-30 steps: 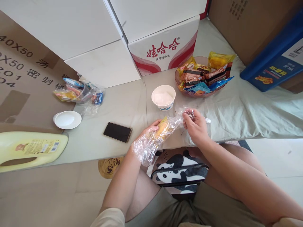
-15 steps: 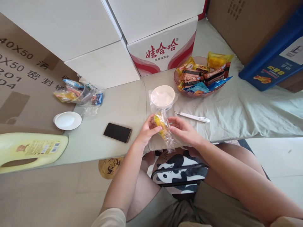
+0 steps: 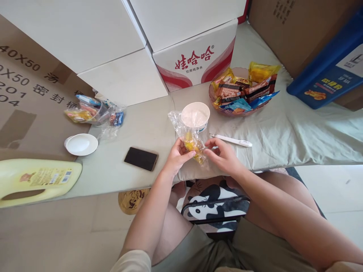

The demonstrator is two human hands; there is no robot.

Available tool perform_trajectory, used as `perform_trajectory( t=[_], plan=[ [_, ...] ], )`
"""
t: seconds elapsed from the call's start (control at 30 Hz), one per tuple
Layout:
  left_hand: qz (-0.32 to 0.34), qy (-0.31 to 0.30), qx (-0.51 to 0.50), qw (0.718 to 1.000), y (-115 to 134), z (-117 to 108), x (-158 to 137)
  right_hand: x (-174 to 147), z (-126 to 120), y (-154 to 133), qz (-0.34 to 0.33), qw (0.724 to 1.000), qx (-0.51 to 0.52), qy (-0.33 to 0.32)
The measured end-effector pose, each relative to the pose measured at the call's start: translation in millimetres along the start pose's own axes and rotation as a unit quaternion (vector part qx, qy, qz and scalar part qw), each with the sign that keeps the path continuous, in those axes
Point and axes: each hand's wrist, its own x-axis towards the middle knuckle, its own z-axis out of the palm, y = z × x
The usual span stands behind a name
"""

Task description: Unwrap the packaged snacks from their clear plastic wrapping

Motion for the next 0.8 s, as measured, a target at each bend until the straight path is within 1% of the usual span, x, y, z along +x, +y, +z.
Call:
perform_trajectory(
  t=[0.13, 0.27, 0.33, 0.43, 0.5, 0.6, 0.67, 0.7, 0.73, 0.77, 0.8],
  plan=[
    [0.033, 0.016, 0.019, 0.999, -3, 5, 2, -1, 3, 2, -0.019, 0.999, -0.051, 0.004],
    [0.060, 0.039, 0.041, 0.997, -7, 10, 3, -1, 1, 0, -0.059, 0.993, -0.076, 0.066],
    [0.068, 0.050, 0.038, 0.996, -7, 12, 3, -1, -2, -3, -0.059, 0.992, -0.067, 0.085],
    [0.063, 0.050, 0.004, 0.997, -3, 14, 2, 0, -4, -7, -0.021, 0.996, -0.014, 0.080],
    [0.036, 0.042, -0.040, 0.998, 2, 13, 0, 1, -4, -6, 0.024, 0.996, 0.060, 0.066],
    [-0.024, 0.032, -0.123, 0.992, 9, 10, -1, 6, -2, -1, 0.105, 0.976, 0.182, 0.062],
    [-0.057, 0.035, -0.171, 0.983, 13, 7, -2, 9, -1, 4, 0.137, 0.964, 0.205, 0.096],
    [-0.067, 0.041, -0.186, 0.979, 13, 7, -2, 9, -2, 6, 0.134, 0.965, 0.187, 0.127],
    [-0.074, 0.048, -0.191, 0.978, 13, 7, -1, 8, -3, 7, 0.114, 0.967, 0.154, 0.168],
    [-0.078, 0.055, -0.186, 0.978, 13, 8, -1, 7, -5, 7, 0.075, 0.968, 0.114, 0.211],
    [-0.078, 0.062, -0.174, 0.980, 12, 9, 0, 5, -7, 7, 0.022, 0.967, 0.071, 0.243]
  ],
)
